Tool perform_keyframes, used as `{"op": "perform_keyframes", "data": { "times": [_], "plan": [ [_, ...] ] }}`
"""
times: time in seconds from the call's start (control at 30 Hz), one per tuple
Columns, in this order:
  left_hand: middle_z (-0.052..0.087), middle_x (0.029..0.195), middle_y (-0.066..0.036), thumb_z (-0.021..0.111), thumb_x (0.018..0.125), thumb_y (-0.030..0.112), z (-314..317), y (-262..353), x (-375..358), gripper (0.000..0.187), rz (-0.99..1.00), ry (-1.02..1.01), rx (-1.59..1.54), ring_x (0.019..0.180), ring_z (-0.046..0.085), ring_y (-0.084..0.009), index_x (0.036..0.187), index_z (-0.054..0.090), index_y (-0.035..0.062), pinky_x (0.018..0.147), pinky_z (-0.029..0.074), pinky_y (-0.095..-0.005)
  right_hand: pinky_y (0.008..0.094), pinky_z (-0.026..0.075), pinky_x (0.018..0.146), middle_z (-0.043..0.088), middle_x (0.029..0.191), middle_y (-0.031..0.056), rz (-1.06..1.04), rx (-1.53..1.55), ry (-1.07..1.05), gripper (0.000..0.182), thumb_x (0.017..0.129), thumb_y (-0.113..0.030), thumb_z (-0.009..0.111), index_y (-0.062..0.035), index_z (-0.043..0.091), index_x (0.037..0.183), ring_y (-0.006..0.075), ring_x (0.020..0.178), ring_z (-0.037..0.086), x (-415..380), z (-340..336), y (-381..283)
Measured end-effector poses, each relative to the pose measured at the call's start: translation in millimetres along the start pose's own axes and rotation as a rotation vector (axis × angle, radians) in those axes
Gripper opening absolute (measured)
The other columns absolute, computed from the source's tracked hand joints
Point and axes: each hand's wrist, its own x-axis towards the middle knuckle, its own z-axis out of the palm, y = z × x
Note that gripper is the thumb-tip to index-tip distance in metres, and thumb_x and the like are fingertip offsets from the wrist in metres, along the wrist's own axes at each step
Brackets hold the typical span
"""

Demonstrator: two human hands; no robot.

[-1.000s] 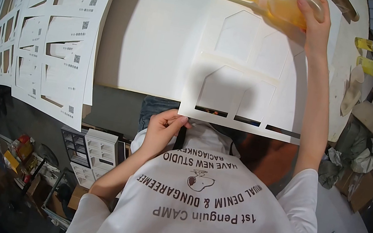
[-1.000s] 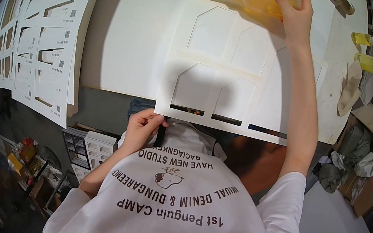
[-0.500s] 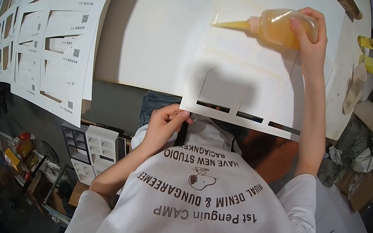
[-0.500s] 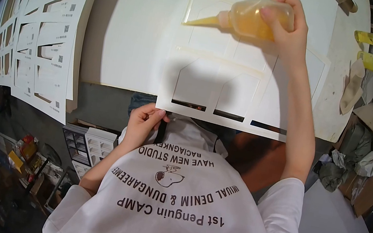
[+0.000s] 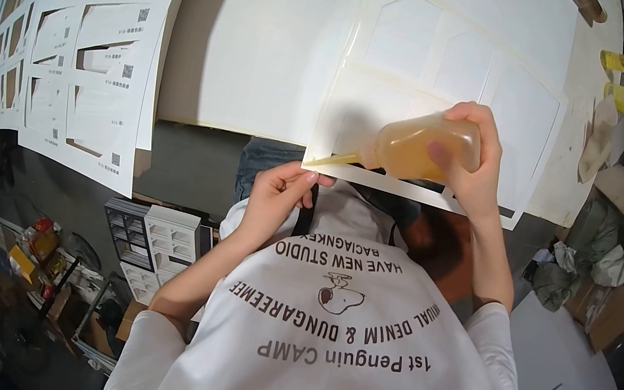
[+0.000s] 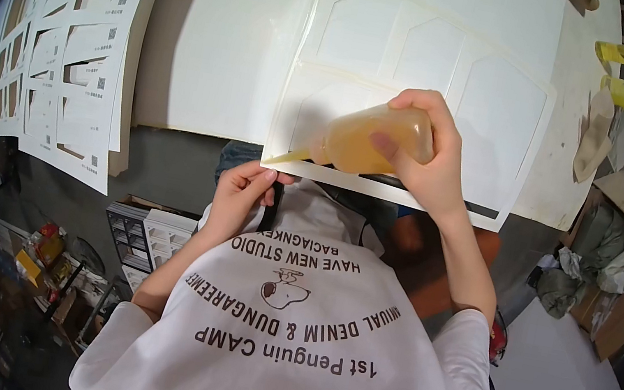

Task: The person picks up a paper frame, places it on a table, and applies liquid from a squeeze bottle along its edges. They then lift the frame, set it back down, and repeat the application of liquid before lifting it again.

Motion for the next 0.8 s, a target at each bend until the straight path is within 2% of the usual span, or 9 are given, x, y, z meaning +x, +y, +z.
{"op": "perform_keyframes", "data": {
  "times": [0.07,0.17,0.2,0.3,0.4,0.5,0.57,0.67,0.8],
  "plan": [
    [0.065,0.088,-0.003,0.050,0.088,0.013,0.5,0.3,-0.3,0.020,-0.012,0.006,-0.005,0.057,0.047,-0.0028,0.100,0.062,0.0015,0.054,0.039,-0.0163,0.0241,0.042,0.074,0.052,0.090,0.0020,-0.002,-0.001,0.038,0.030,0.075,-0.013,0.069,-0.0071,0.049,0.096,0.0118,0.084,0.051,-4.1,-1.6,-0.1],
    [0.066,0.088,-0.003,0.050,0.089,0.013,2.0,-0.3,0.0,0.020,0.005,0.000,-0.033,0.058,0.047,-0.0029,0.099,0.061,0.0009,0.055,0.039,-0.0161,0.0240,0.043,0.074,0.051,0.090,0.0021,0.058,0.147,0.240,0.031,0.074,-0.010,0.068,-0.0073,0.049,0.098,0.0120,0.084,0.052,-4.4,-5.2,-3.6],
    [0.066,0.088,-0.004,0.050,0.089,0.013,2.3,-0.1,0.1,0.020,0.015,0.001,-0.034,0.058,0.048,-0.0029,0.099,0.061,0.0005,0.055,0.039,-0.0161,0.0238,0.044,0.073,0.051,0.090,0.0020,0.025,0.073,0.248,0.033,0.075,-0.008,0.067,-0.0074,0.047,0.101,0.0121,0.083,0.052,-5.3,-6.5,-1.1],
    [0.066,0.089,-0.005,0.049,0.089,0.012,4.0,1.7,-0.5,0.019,0.048,0.009,-0.027,0.059,0.048,-0.0030,0.097,0.061,-0.0006,0.055,0.039,-0.0162,0.0256,0.044,0.076,0.051,0.092,0.0022,-0.035,-0.069,0.114,0.035,0.075,-0.006,0.066,-0.0072,0.046,0.104,0.0126,0.087,0.052,-12.2,-9.5,2.5],
    [0.065,0.088,-0.006,0.049,0.089,0.011,7.2,9.1,-0.6,0.018,0.093,0.018,-0.011,0.060,0.049,-0.0034,0.096,0.061,-0.0015,0.056,0.040,-0.0164,0.0270,0.042,0.080,0.049,0.096,0.0024,-0.081,-0.038,0.044,0.036,0.077,-0.013,0.065,-0.0086,0.045,0.107,0.0127,0.093,0.049,-15.1,-13.5,9.7],
    [0.065,0.088,-0.007,0.049,0.089,0.010,11.3,24.1,-2.4,0.018,0.132,0.029,0.007,0.061,0.051,-0.0042,0.095,0.061,-0.0024,0.056,0.040,-0.0167,0.0279,0.040,0.082,0.048,0.100,0.0025,0.034,0.406,0.417,0.036,0.079,-0.023,0.063,-0.0109,0.046,0.109,0.0126,0.097,0.046,-3.0,-31.9,-0.7],
    [0.065,0.088,-0.007,0.049,0.089,0.009,15.8,37.1,-2.1,0.017,0.153,0.039,0.045,0.061,0.053,-0.0048,0.094,0.060,-0.0029,0.057,0.041,-0.0170,0.0253,0.040,0.077,0.047,0.102,0.0018,0.010,0.376,0.531,0.037,0.081,-0.030,0.060,-0.0131,0.046,0.110,0.0122,0.095,0.046,12.0,-56.9,-8.2],
    [0.065,0.086,-0.009,0.050,0.088,0.009,16.6,52.5,2.7,0.016,0.147,0.060,0.029,0.060,0.055,-0.0064,0.088,0.060,-0.0038,0.057,0.043,-0.0185,0.0235,0.039,0.071,0.048,0.102,0.0003,0.008,0.269,0.642,0.039,0.079,-0.030,0.062,-0.0140,0.047,0.111,0.0106,0.094,0.045,35.7,-86.4,-14.9],
    [0.065,0.079,-0.010,0.049,0.089,0.014,-2.0,71.2,11.0,0.021,0.232,0.173,0.110,0.056,0.056,-0.0077,0.082,0.060,-0.0026,0.055,0.045,-0.0197,0.0229,0.038,0.064,0.051,0.096,-0.0019,0.006,0.132,0.643,0.039,0.076,-0.032,0.065,-0.0147,0.049,0.108,0.0079,0.088,0.047,63.2,-117.2,-1.6]
  ]
}}
